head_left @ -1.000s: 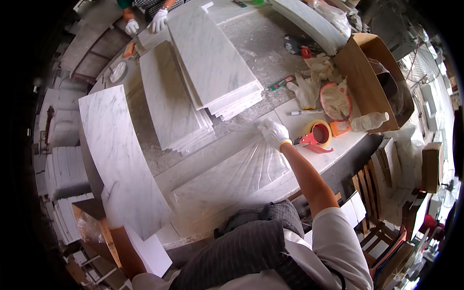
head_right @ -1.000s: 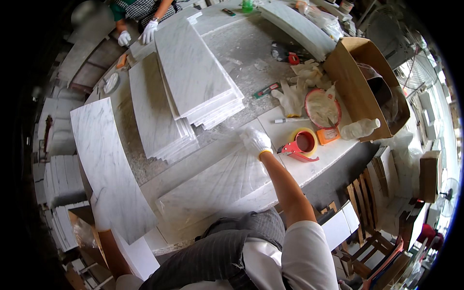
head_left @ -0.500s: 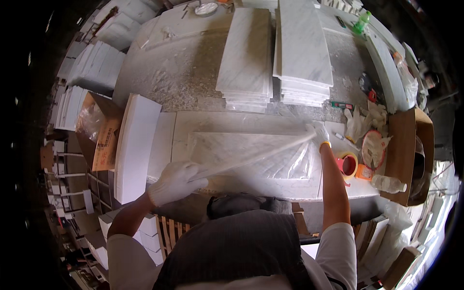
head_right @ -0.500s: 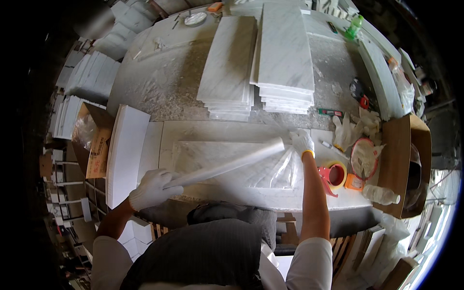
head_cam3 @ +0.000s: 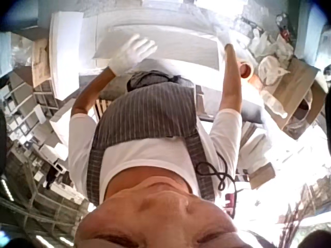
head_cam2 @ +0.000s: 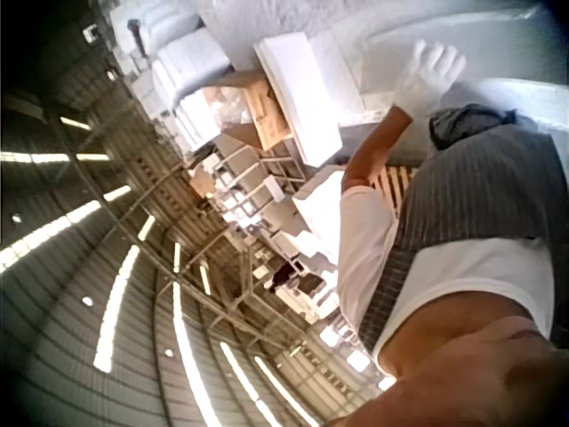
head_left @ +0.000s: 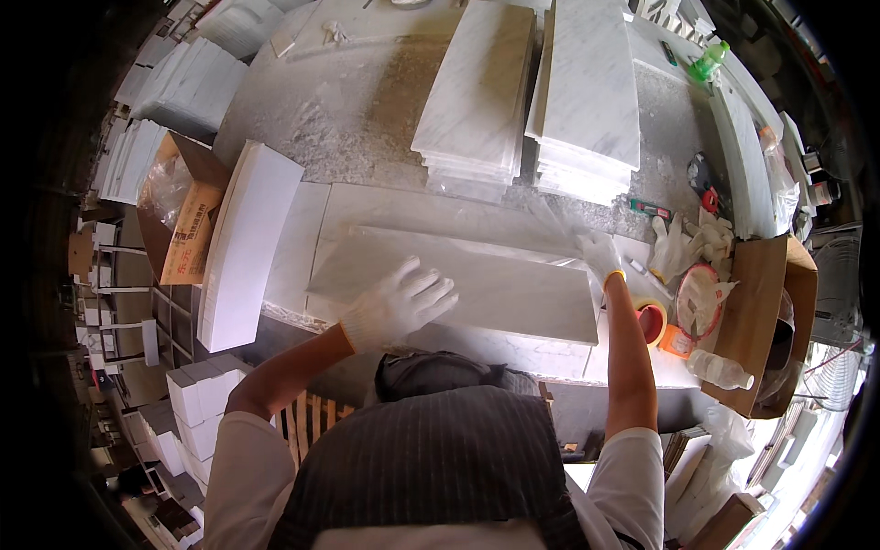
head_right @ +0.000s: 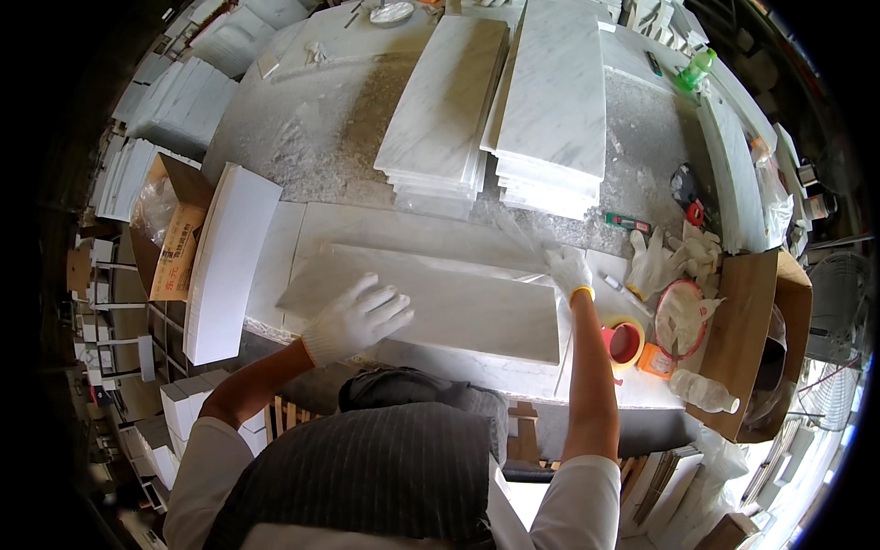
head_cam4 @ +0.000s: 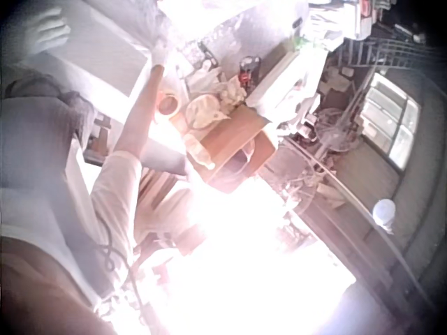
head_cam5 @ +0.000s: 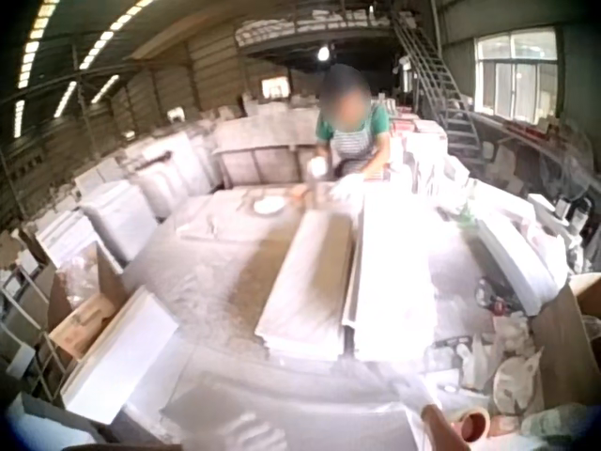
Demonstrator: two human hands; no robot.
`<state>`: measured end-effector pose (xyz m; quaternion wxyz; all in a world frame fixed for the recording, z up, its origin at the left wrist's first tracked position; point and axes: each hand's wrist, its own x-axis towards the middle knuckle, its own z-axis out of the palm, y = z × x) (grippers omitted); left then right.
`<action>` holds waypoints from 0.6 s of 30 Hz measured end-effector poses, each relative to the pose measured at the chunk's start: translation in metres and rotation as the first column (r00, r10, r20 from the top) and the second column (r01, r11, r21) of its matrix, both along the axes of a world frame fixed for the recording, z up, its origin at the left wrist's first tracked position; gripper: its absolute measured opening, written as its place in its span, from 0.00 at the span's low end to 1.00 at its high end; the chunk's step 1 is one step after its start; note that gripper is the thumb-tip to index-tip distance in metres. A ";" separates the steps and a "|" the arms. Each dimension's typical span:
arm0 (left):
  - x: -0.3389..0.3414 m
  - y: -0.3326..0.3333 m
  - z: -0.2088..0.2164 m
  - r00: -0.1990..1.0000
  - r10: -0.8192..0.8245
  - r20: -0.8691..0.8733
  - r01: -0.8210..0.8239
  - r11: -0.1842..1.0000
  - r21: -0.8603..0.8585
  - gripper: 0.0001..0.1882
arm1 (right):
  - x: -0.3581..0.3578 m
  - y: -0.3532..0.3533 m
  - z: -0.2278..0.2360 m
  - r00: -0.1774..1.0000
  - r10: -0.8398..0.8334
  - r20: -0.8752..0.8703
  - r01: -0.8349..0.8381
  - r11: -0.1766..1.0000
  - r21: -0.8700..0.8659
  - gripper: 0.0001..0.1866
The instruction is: The person wraps white rectangular tiles in plastic film and places them into a cardboard box. They use a red tape dispenser to seal the box flaps. The person repeats this process with multiple tiles, stacking them inside the box.
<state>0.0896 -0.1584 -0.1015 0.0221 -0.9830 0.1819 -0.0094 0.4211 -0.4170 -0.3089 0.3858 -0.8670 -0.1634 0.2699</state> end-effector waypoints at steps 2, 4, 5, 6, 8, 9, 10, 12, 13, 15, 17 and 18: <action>0.001 -0.001 -0.009 1.000 -0.024 0.017 0.023 0.999 0.048 0.21 | -0.004 0.004 0.015 0.998 -0.014 -0.063 0.011 0.998 -0.063 0.22; -0.002 -0.008 -0.018 1.000 -0.007 0.007 0.007 0.999 0.045 0.21 | -0.003 0.004 0.018 0.997 -0.018 -0.072 0.011 0.996 -0.092 0.21; -0.004 -0.011 -0.022 1.000 0.003 0.002 -0.003 0.999 0.043 0.21 | -0.002 0.004 0.014 0.999 -0.007 -0.053 0.003 0.996 -0.089 0.20; -0.004 -0.012 -0.027 0.999 0.004 0.037 -0.005 0.999 0.037 0.20 | -0.002 0.001 0.008 0.999 -0.003 -0.033 0.000 0.996 -0.088 0.20; -0.005 -0.013 -0.036 0.994 0.008 0.107 -0.010 1.000 0.023 0.17 | -0.001 -0.006 -0.002 1.000 -0.008 -0.002 0.008 0.998 -0.068 0.19; -0.004 -0.014 -0.040 0.997 0.045 0.064 -0.047 0.999 0.028 0.18 | -0.001 -0.004 -0.001 1.000 -0.004 0.015 0.005 0.999 -0.054 0.19; -0.003 -0.014 -0.045 0.996 0.082 0.022 -0.082 0.996 0.035 0.19 | -0.002 -0.002 0.000 1.000 -0.010 0.013 0.011 0.997 -0.074 0.19; -0.004 -0.013 -0.056 0.991 0.134 -0.006 -0.134 0.990 0.045 0.20 | -0.005 -0.001 0.006 1.000 -0.023 0.010 0.024 0.993 -0.115 0.20; -0.005 -0.013 -0.060 0.989 0.150 0.008 -0.151 0.987 0.047 0.20 | -0.006 0.001 0.009 0.999 -0.031 0.014 0.033 0.992 -0.120 0.19; -0.008 -0.012 -0.064 0.979 0.202 0.032 -0.203 0.979 0.030 0.21 | -0.011 0.005 0.015 0.999 -0.047 0.022 0.049 0.990 -0.130 0.19; -0.008 -0.015 -0.063 0.960 0.275 0.048 -0.275 0.962 -0.009 0.23 | -0.012 0.004 0.023 0.999 -0.039 0.037 0.043 0.991 -0.123 0.19; -0.008 -0.015 -0.062 0.958 0.287 0.009 -0.286 0.958 -0.020 0.26 | -0.013 0.005 0.026 0.998 -0.039 0.045 0.044 0.992 -0.115 0.18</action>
